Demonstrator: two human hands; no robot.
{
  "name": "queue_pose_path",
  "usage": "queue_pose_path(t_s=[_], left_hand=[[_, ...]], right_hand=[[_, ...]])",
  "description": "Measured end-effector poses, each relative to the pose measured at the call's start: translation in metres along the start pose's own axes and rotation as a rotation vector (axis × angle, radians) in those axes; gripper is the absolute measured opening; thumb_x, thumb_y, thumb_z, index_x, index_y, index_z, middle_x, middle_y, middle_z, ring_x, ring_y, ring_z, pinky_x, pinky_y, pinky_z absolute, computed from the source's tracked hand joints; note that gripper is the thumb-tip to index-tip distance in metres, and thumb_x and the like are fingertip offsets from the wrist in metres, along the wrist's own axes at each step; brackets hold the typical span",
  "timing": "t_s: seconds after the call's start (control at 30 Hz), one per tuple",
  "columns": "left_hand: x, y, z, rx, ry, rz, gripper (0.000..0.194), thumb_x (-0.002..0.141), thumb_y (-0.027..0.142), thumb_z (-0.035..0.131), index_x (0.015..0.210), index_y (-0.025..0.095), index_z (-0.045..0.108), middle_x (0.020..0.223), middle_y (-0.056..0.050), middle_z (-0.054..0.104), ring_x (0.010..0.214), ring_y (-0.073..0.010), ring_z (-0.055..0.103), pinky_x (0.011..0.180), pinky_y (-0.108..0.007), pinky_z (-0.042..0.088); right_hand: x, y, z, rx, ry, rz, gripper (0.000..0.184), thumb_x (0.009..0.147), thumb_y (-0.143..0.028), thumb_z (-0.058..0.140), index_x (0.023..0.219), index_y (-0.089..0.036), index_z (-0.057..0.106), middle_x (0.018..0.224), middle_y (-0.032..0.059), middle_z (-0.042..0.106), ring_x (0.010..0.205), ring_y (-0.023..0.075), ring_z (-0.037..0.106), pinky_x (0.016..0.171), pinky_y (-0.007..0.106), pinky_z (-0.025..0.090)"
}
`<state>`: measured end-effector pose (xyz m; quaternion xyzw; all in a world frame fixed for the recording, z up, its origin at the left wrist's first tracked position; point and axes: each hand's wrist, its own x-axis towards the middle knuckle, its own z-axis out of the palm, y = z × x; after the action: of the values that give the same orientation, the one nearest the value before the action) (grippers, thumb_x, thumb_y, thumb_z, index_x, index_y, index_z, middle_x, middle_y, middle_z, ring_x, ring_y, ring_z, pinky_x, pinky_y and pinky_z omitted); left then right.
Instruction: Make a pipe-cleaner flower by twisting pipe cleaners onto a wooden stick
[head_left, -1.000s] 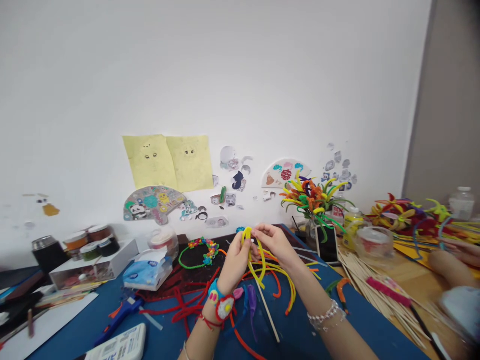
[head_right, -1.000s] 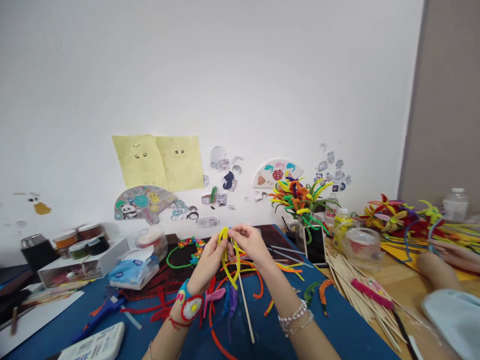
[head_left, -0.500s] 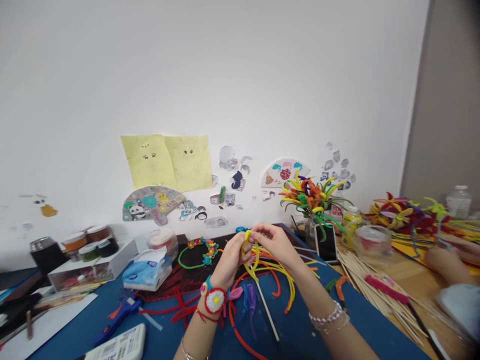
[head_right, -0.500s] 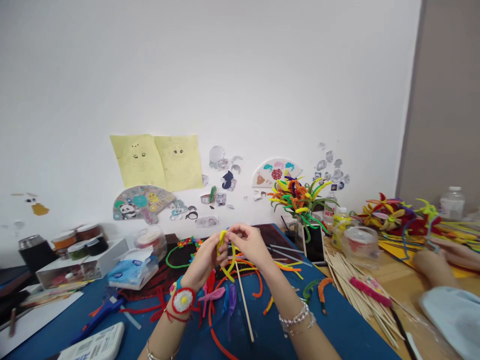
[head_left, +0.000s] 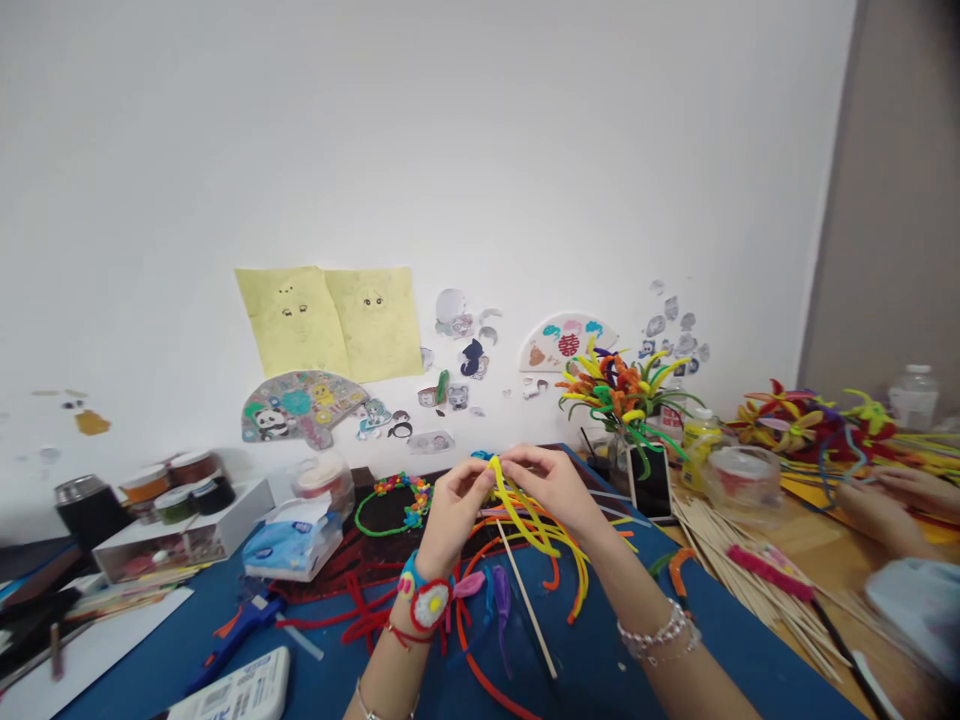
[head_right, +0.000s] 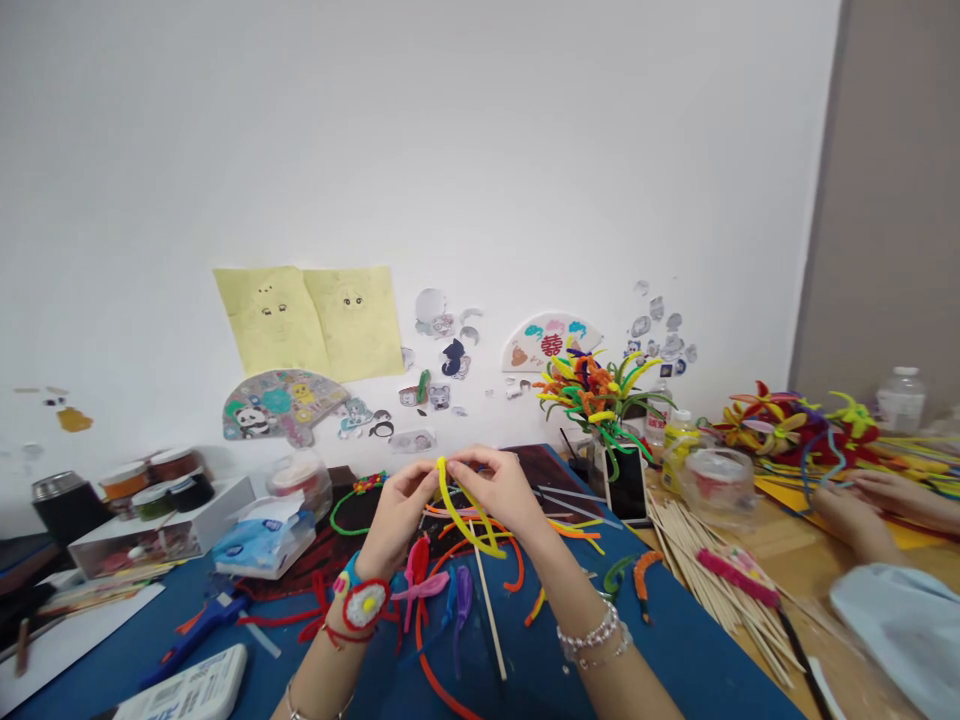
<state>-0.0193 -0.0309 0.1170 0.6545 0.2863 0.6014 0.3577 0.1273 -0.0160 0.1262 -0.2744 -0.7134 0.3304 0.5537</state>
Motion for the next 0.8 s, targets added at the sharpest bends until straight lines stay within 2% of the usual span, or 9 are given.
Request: queue_pose_path(t_s=[0.1,0.27,0.37,0.43,0.53,0.6,0.73,0.8], left_hand=[[0.001,-0.001,-0.001,0.040,0.047,0.061,0.017,0.074,0.030,0.057,0.077,0.013,0.062,0.077,-0.003,0.059,0.078,-0.0144,0.053,0.075,-0.026,0.042],[-0.001,-0.002,0.002,0.134,0.148,0.110,0.015,0.071,0.028,0.060,0.075,0.014,0.065,0.078,-0.005,0.062,0.076,-0.0156,0.056,0.073,-0.027,0.044],[-0.003,0.000,0.005,0.192,0.239,0.158,0.014,0.071,0.028,0.061,0.072,0.014,0.065,0.077,-0.005,0.062,0.075,-0.0156,0.057,0.070,-0.028,0.045],[-0.005,0.002,0.007,0.308,0.276,0.204,0.013,0.072,0.027,0.059,0.072,0.016,0.066,0.077,-0.005,0.062,0.076,-0.0156,0.056,0.072,-0.029,0.045],[-0.006,0.005,0.009,0.542,0.247,0.278,0.013,0.075,0.025,0.056,0.079,0.021,0.068,0.080,-0.004,0.062,0.082,-0.0158,0.054,0.078,-0.031,0.041],[-0.007,0.007,0.010,0.607,0.219,0.291,0.012,0.075,0.026,0.056,0.078,0.021,0.067,0.080,-0.003,0.061,0.083,-0.0159,0.053,0.079,-0.032,0.040],[-0.006,0.005,0.010,0.445,0.253,0.193,0.015,0.069,0.032,0.062,0.073,0.017,0.061,0.077,-0.003,0.059,0.078,-0.0155,0.054,0.075,-0.030,0.042],[-0.004,0.003,0.008,0.267,0.181,0.094,0.022,0.068,0.034,0.063,0.080,0.016,0.059,0.080,-0.004,0.060,0.077,-0.0152,0.056,0.072,-0.028,0.044]], right_hand=[[-0.001,-0.004,0.000,0.030,-0.028,0.006,0.030,0.078,-0.037,0.052,0.095,-0.016,0.065,0.086,0.0054,0.065,0.075,0.0164,0.059,0.069,0.028,0.047],[-0.005,-0.013,0.002,0.103,-0.062,-0.026,0.032,0.079,-0.038,0.051,0.103,-0.019,0.064,0.102,0.0064,0.063,0.098,0.0203,0.056,0.087,0.033,0.042],[-0.006,-0.015,0.004,0.107,-0.098,-0.020,0.034,0.079,-0.038,0.051,0.105,-0.020,0.063,0.105,0.0058,0.063,0.101,0.0212,0.055,0.091,0.035,0.040],[-0.006,-0.014,0.005,0.077,-0.093,-0.021,0.034,0.079,-0.038,0.051,0.106,-0.020,0.062,0.105,0.0056,0.063,0.101,0.0211,0.055,0.091,0.035,0.040],[-0.002,-0.008,0.002,0.029,-0.048,-0.013,0.033,0.078,-0.038,0.052,0.102,-0.018,0.064,0.099,0.0061,0.065,0.098,0.0217,0.056,0.089,0.035,0.041],[0.000,-0.005,-0.001,0.019,-0.033,0.001,0.032,0.075,-0.038,0.055,0.095,-0.017,0.067,0.093,0.0066,0.067,0.094,0.0219,0.058,0.085,0.034,0.043],[0.002,-0.002,-0.007,0.069,-0.046,0.052,0.026,0.072,-0.037,0.059,0.081,-0.015,0.070,0.083,0.0058,0.067,0.079,0.0183,0.059,0.073,0.028,0.046],[0.002,-0.001,-0.008,0.124,-0.069,0.103,0.026,0.071,-0.037,0.060,0.080,-0.014,0.069,0.080,0.0053,0.067,0.072,0.0159,0.058,0.068,0.027,0.045]])
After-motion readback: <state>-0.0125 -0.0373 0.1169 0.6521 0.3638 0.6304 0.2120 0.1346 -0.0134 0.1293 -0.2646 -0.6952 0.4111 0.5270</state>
